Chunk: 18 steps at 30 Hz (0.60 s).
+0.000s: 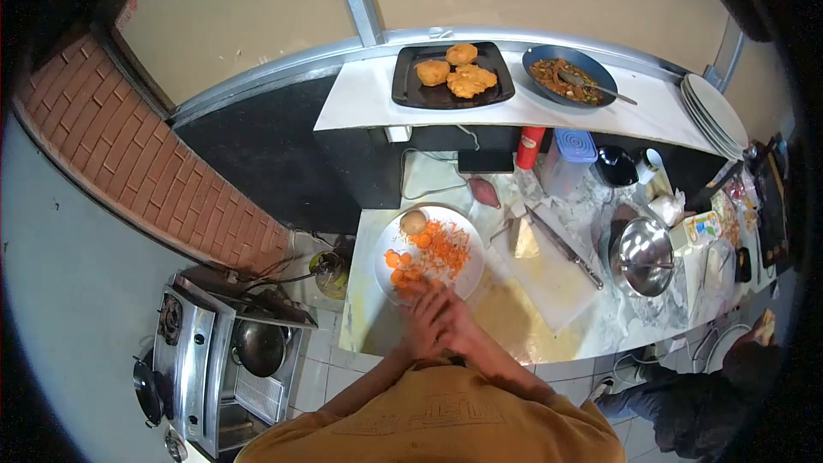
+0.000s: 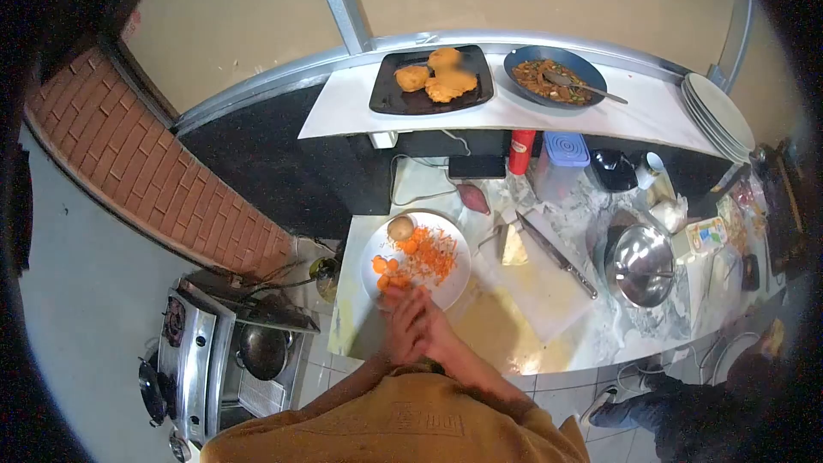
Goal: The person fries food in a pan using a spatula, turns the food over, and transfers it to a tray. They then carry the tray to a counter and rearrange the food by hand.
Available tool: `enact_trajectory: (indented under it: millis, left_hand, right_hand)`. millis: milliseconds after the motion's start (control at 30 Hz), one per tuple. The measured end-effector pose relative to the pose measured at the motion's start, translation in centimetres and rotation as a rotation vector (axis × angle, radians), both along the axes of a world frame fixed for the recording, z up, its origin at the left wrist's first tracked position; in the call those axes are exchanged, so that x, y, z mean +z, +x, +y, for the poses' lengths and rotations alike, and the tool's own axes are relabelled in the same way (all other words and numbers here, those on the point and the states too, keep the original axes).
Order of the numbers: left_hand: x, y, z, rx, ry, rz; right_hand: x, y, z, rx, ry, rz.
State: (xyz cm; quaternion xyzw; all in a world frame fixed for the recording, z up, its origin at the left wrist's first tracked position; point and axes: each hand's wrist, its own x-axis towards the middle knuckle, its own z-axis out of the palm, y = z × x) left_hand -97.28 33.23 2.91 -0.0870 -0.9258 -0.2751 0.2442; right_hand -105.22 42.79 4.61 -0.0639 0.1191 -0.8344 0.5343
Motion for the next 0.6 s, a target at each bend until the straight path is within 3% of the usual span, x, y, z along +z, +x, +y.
enact_trajectory:
  millis: [133, 200, 233, 300, 333, 367, 433, 467, 500, 567, 600]
  left_hand:
    - [1.5, 2.5, -4.1, 0.175, 0.022, -0.155]
    - [-0.6, 4.3, -5.7, 0.349, 1.062, -0.393]
    - [0.4, 5.2, -6.0, 0.335, 1.07, -0.395]
    - [3.1, 6.8, -6.2, 0.211, 2.156, -0.479]
    - [3.2, 7.6, -5.6, 0.196, 2.191, -0.452]
    - [3.9, 8.0, -4.5, 0.198, 2.187, -0.463]
    - [4.8, 8.9, -1.7, -0.21, 2.016, -0.197]
    - [4.2, 9.4, -1.3, -0.034, 1.923, -0.193]
    - [4.0, 10.8, -1.3, -0.042, 1.933, -0.215]
    - [8.6, 12.8, -1.7, 0.061, 1.846, -0.389]
    - [7.0, 14.7, -2.3, 0.049, 1.749, -0.463]
  right_hand:
    - [3.1, -0.1, 1.4, 0.133, 0.298, -0.082]
    - [6.7, 1.3, 2.1, -0.033, 0.258, 0.287]
    - [7.1, 2.2, 1.9, -0.042, 0.27, 0.292]
    - [7.7, 4.4, 0.5, -0.272, 0.42, 1.041]
    - [8.4, 5.6, -0.4, -0.36, 0.424, 1.241]
    - [7.8, 7.0, -1.3, -0.367, 0.427, 1.234]
    - [4.2, 9.4, -3.3, -0.401, 0.428, 1.879]
    - [2.7, 9.7, -3.8, -0.434, 0.266, 1.779]
    - [1.3, 10.3, -3.4, -0.436, 0.291, 1.775]
    - [0.9, 10.1, -3.1, -0.493, 0.599, 1.86]
    - [-1.4, 10.0, -3.0, -0.686, 0.635, 1.825]
